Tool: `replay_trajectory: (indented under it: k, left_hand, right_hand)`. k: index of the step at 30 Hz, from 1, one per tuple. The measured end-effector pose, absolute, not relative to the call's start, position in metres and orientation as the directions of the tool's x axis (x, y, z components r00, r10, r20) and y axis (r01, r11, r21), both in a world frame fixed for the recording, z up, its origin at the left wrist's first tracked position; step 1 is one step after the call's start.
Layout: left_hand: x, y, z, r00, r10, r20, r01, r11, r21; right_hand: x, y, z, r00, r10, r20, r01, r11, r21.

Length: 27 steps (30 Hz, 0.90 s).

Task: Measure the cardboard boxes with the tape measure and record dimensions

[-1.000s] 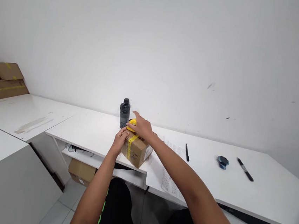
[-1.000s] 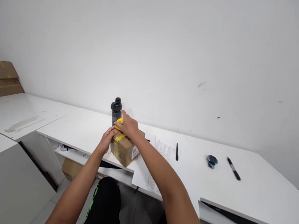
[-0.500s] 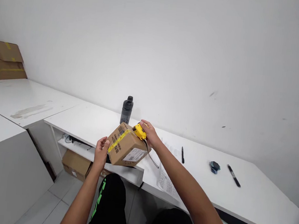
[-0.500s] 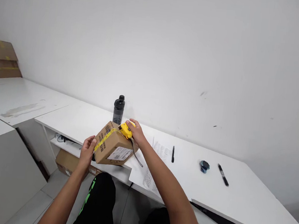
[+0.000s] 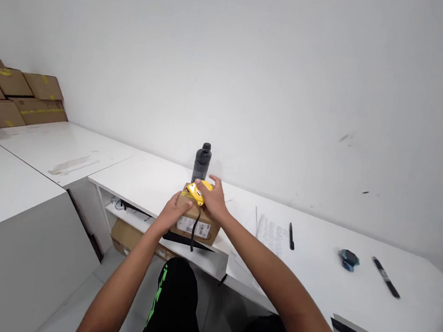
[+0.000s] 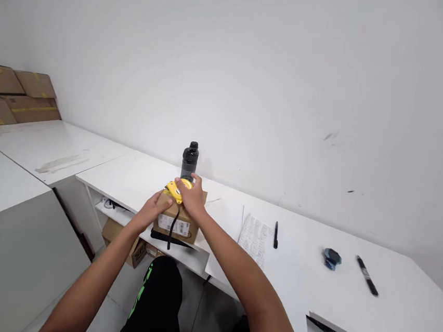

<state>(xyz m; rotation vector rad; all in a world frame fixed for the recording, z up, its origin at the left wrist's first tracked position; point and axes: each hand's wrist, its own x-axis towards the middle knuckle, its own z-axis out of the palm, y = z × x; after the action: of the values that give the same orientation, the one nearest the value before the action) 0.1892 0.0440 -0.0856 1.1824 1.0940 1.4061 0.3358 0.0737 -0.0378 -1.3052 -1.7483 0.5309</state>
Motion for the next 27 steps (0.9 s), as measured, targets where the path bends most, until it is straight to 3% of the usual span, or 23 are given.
replay_trajectory:
  k: [4,9,13,21,27]
  left_hand:
    - [0.211,0.063,-0.097,-0.08,0.992,0.102,-0.201,-0.116,0.973]
    - [0.218,0.075,-0.101,-0.023,0.989,0.145,-0.25,-0.146,0.957]
    - [0.218,0.073,-0.103,-0.057,0.979,0.197,-0.208,-0.204,0.956]
    - [0.225,0.067,-0.105,-0.239,0.92,0.311,-0.008,-0.322,0.947]
    - [0.225,0.07,-0.105,-0.241,0.908,0.342,0.089,-0.33,0.94]
  right_hand:
    - [0.348,0.087,-0.02,-0.062,0.914,0.401,0.651,0.342,-0.678]
    - [0.349,0.103,-0.006,-0.316,0.856,0.41,0.815,0.466,-0.344]
    - [0.348,0.109,0.0,-0.443,0.82,0.363,0.825,0.531,-0.194]
    - [0.367,0.096,0.006,-0.536,0.779,0.327,0.806,0.587,-0.076]
    - [0.421,0.071,0.006,-0.434,0.859,0.273,0.871,0.477,-0.116]
